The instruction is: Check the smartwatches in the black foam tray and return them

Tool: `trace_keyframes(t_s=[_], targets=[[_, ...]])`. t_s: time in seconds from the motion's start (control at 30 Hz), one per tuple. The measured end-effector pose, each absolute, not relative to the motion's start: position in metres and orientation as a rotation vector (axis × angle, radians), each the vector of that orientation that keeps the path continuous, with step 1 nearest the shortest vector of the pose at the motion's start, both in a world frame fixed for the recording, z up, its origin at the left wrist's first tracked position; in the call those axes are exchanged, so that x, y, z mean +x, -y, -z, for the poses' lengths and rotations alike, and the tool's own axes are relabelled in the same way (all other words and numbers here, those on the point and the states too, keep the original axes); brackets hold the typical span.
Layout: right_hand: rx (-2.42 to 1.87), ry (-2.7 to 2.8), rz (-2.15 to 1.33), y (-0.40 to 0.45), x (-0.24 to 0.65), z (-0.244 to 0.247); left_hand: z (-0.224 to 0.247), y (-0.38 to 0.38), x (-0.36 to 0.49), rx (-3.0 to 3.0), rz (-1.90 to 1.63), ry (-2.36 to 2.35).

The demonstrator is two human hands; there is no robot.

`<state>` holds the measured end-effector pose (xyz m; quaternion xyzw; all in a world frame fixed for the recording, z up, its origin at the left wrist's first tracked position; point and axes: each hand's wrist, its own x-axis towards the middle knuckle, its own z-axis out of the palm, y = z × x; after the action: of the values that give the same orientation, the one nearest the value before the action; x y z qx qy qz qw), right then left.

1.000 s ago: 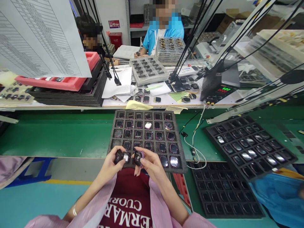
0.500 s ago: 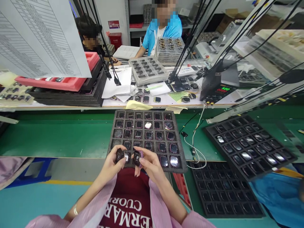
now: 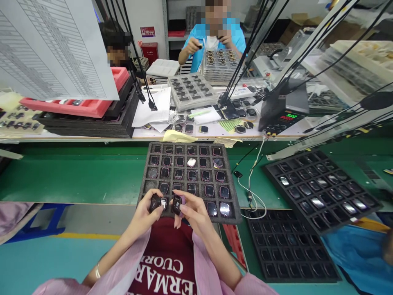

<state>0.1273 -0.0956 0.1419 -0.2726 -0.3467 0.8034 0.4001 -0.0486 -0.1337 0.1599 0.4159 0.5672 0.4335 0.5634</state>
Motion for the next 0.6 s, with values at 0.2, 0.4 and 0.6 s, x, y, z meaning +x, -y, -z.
trace_keyframes(t_s=[0.2,0.4,0.6], targets=[[-0.714,0.883,-2.029,0.096,0.127,-0.140,-0.159,0.134,-0.050,0.978,-1.024,-1.337],[-0.737,0.865,-2.021,0.094,0.128,-0.143,-0.160,0.132,-0.052,0.971,-1.082,-1.334],[-0.737,0.908,-1.975,0.095,0.138,-0.149,-0.162,0.139,-0.056,0.936,-1.207,-1.343]])
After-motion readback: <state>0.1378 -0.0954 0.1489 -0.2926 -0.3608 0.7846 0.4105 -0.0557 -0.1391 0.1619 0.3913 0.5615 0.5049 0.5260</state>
